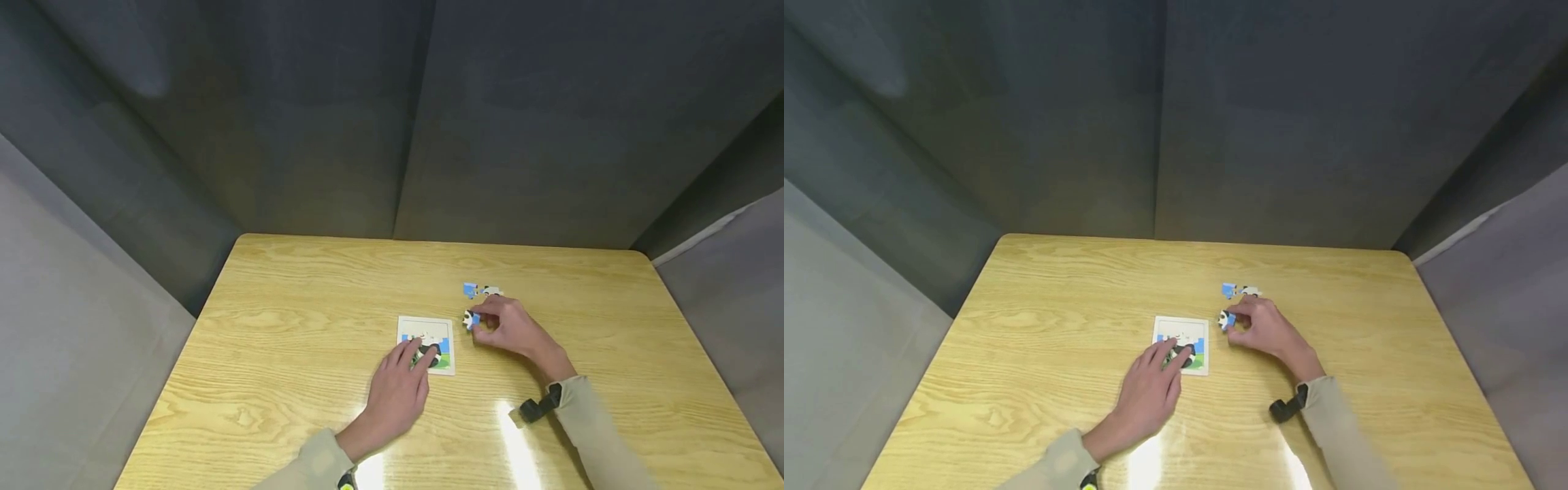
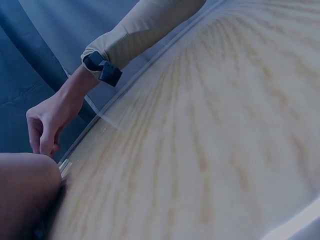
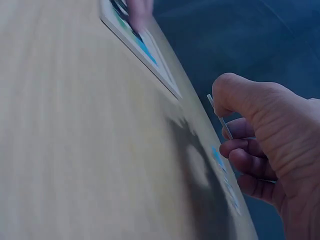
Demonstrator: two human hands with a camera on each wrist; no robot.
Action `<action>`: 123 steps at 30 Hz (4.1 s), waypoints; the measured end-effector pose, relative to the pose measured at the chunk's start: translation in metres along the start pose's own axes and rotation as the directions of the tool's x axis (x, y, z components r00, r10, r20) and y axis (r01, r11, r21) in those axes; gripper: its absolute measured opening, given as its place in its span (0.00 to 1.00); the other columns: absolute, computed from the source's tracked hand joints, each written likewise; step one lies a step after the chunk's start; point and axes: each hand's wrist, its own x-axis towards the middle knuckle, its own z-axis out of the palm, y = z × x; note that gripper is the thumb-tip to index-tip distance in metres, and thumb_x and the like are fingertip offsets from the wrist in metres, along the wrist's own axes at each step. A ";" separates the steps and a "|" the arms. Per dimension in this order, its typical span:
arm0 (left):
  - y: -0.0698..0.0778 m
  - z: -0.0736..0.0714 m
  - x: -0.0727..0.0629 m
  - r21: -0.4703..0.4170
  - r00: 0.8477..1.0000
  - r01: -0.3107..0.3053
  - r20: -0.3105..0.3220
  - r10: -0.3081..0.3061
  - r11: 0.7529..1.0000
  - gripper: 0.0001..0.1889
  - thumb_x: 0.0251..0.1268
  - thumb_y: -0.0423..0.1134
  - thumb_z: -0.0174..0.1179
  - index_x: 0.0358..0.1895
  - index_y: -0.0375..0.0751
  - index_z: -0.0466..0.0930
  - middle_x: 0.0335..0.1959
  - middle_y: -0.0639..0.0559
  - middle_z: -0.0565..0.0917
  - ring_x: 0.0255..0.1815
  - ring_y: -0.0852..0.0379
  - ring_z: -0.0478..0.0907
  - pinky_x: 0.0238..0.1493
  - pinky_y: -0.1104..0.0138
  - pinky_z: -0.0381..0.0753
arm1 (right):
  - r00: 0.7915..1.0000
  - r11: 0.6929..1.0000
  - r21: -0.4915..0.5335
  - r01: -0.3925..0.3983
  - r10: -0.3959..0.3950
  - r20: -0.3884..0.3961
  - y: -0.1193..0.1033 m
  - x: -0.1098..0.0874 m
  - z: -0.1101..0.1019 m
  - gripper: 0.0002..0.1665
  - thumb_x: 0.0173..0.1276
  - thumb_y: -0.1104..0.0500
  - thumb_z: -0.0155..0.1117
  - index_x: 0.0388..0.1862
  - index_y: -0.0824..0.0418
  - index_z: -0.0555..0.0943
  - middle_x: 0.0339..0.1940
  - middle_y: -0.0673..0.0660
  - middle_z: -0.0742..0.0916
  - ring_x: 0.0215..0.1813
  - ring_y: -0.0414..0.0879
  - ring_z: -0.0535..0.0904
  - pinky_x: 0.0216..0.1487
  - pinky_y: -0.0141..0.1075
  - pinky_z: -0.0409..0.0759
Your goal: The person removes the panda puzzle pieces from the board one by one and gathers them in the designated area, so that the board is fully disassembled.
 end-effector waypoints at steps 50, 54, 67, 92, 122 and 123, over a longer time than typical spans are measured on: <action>0.002 -0.002 0.000 -0.036 0.999 -0.003 -0.032 0.002 0.999 0.23 0.84 0.45 0.43 0.75 0.52 0.74 0.77 0.46 0.70 0.77 0.44 0.66 0.74 0.52 0.71 | 0.972 0.963 -0.135 -0.234 0.232 -0.030 0.086 -0.017 -0.048 0.20 0.66 0.54 0.76 0.54 0.61 0.89 0.30 0.54 0.79 0.32 0.45 0.69 0.32 0.35 0.66; 0.003 -0.002 0.001 -0.036 0.999 -0.003 -0.053 0.001 0.999 0.21 0.83 0.44 0.46 0.72 0.51 0.77 0.74 0.46 0.73 0.77 0.44 0.66 0.74 0.52 0.71 | 0.968 0.967 -0.078 -0.244 0.239 -0.073 0.090 -0.018 -0.049 0.19 0.67 0.55 0.75 0.54 0.62 0.88 0.33 0.54 0.80 0.33 0.45 0.70 0.32 0.33 0.67; 0.008 -0.006 0.000 0.024 0.996 -0.035 -0.083 0.037 0.999 0.20 0.80 0.41 0.52 0.69 0.45 0.79 0.68 0.45 0.78 0.69 0.50 0.74 0.67 0.59 0.78 | 0.972 0.988 -0.002 -0.154 0.151 -0.179 0.036 -0.016 -0.031 0.15 0.66 0.65 0.71 0.52 0.66 0.87 0.35 0.58 0.82 0.32 0.46 0.73 0.31 0.31 0.71; 0.017 -0.004 -0.009 0.212 0.997 -0.062 -0.028 0.070 0.975 0.26 0.79 0.46 0.52 0.74 0.42 0.74 0.75 0.47 0.74 0.74 0.46 0.70 0.73 0.58 0.73 | 0.930 0.991 0.112 -0.068 0.022 0.366 -0.072 0.040 0.051 0.19 0.67 0.69 0.67 0.57 0.69 0.82 0.31 0.52 0.79 0.31 0.39 0.71 0.35 0.32 0.75; 0.023 -0.005 -0.011 0.162 0.998 -0.068 0.025 0.065 0.984 0.26 0.84 0.51 0.42 0.79 0.52 0.68 0.76 0.46 0.70 0.76 0.39 0.65 0.72 0.50 0.73 | 0.870 0.966 0.131 -0.225 0.139 0.473 -0.077 0.053 0.045 0.10 0.70 0.66 0.71 0.48 0.65 0.82 0.30 0.50 0.80 0.31 0.41 0.74 0.33 0.31 0.76; 0.023 -0.004 -0.012 0.143 0.998 -0.066 0.032 0.062 0.988 0.26 0.84 0.52 0.41 0.79 0.53 0.69 0.76 0.46 0.70 0.77 0.38 0.65 0.72 0.50 0.72 | 0.865 0.963 0.131 -0.235 0.146 0.480 -0.077 0.053 0.045 0.11 0.69 0.64 0.72 0.47 0.65 0.82 0.30 0.50 0.81 0.31 0.40 0.75 0.33 0.31 0.76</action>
